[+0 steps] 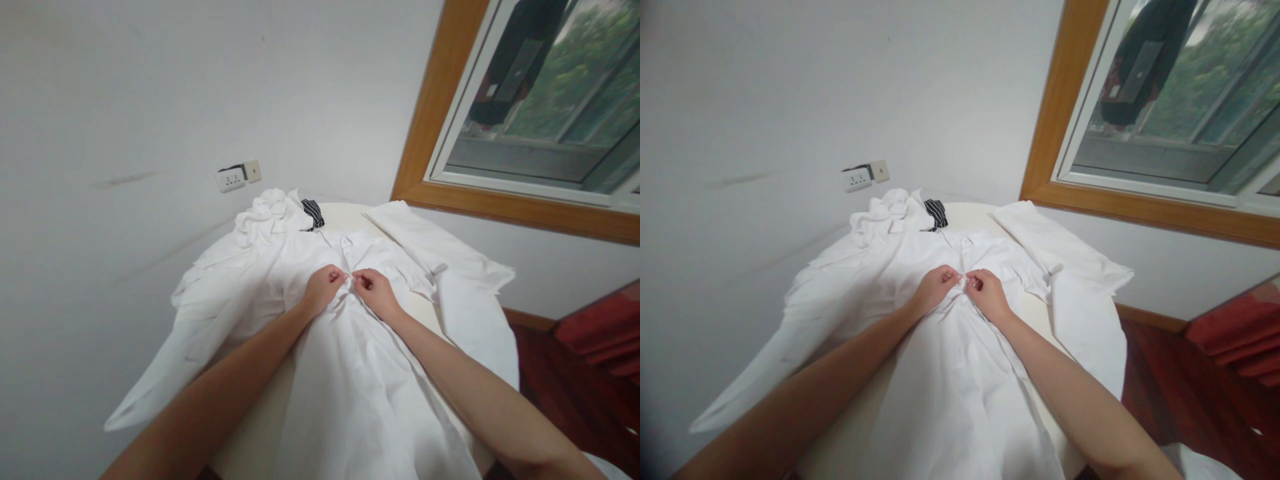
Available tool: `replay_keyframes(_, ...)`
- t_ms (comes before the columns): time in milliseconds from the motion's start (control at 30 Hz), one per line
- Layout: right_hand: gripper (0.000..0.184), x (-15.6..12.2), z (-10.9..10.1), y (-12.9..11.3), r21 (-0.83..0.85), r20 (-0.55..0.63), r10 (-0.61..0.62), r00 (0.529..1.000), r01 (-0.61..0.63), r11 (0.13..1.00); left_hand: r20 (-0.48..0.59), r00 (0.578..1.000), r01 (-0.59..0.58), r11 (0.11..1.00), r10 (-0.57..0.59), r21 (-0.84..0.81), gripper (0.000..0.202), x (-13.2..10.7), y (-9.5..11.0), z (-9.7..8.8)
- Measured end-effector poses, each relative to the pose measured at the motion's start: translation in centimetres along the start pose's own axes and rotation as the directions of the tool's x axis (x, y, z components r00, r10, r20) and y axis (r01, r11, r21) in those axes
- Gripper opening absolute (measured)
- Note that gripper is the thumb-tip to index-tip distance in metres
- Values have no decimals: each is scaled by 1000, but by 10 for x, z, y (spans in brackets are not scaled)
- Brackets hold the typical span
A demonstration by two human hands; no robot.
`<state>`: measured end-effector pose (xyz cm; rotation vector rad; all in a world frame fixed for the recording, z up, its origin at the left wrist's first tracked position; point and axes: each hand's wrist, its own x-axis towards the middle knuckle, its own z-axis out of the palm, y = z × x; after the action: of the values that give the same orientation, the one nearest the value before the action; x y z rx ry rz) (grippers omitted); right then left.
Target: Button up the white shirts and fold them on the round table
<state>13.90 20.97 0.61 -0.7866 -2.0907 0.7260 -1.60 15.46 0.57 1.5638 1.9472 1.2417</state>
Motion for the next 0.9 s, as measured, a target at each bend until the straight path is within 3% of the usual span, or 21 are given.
replay_keyframes(433,23,3,0,0,67,59,50,997,-53,996,-11,1000,7,995,-6,104,20,0,4,0)
replay_keyframes(533,25,5,-2,1,217,174,122,977,-159,963,-3,1000,5,991,-5,130,22,0,4,0)
replay_keyframes(700,17,12,-2,2,444,330,252,910,-385,809,9,1000,-7,983,5,185,23,0,6,0)
replay_keyframes(800,16,14,1,3,435,304,280,911,-394,810,25,1000,1,974,-7,228,22,0,7,0)
replay_keyframes(900,15,12,5,3,329,208,264,942,-322,888,33,999,-1,966,-8,260,25,0,9,0)
